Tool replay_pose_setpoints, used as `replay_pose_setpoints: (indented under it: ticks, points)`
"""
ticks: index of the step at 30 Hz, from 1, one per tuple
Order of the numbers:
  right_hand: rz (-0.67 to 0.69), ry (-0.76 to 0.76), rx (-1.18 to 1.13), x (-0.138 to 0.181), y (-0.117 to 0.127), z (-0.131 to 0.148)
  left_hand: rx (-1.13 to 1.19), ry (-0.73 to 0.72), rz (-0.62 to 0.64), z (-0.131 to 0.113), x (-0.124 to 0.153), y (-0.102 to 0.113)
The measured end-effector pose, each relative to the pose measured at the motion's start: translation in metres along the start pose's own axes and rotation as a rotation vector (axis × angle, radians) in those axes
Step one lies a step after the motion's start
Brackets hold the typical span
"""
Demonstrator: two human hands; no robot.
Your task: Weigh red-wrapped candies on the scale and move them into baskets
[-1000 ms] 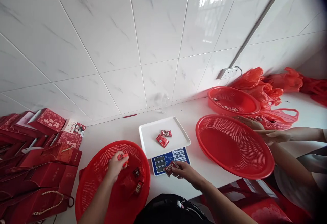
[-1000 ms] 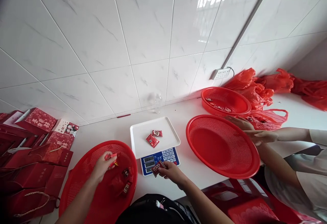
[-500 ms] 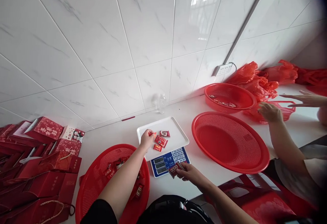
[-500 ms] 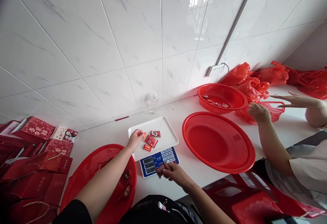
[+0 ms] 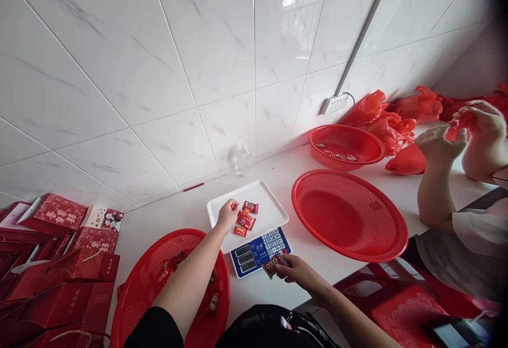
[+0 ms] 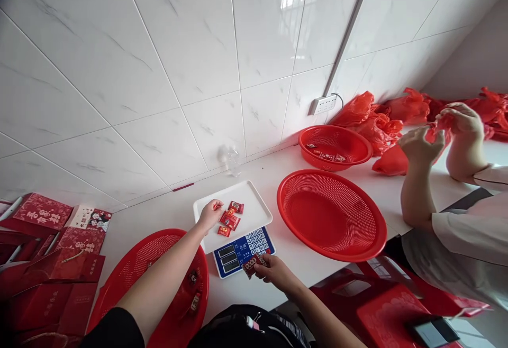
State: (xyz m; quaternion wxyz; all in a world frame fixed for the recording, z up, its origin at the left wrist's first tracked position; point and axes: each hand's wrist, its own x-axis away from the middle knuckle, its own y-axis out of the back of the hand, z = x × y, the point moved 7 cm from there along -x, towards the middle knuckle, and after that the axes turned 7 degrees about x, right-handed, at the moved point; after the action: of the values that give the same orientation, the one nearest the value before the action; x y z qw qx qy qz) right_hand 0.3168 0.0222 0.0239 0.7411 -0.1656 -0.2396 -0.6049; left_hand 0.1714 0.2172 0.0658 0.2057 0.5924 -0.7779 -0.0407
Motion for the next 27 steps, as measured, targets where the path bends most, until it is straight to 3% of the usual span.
replay_pose_setpoints:
  ticks: [15, 21, 25, 27]
  points:
    - [0.051, 0.037, 0.030, -0.010, -0.007, 0.003, -0.074, 0.029, 0.055, 0.027, 0.004, 0.013]
    - [0.054, 0.021, 0.024, -0.007, -0.005, -0.002, -0.305, -0.019, 0.097, 0.023, 0.012, 0.008]
    - [0.069, 0.051, -0.065, -0.001, -0.007, 0.007, -0.246, -0.111, 0.070, 0.005, 0.036, 0.004]
    - [0.082, 0.059, -0.141, 0.001, -0.012, 0.015, -0.128, -0.136, 0.176, 0.000, 0.062, -0.007]
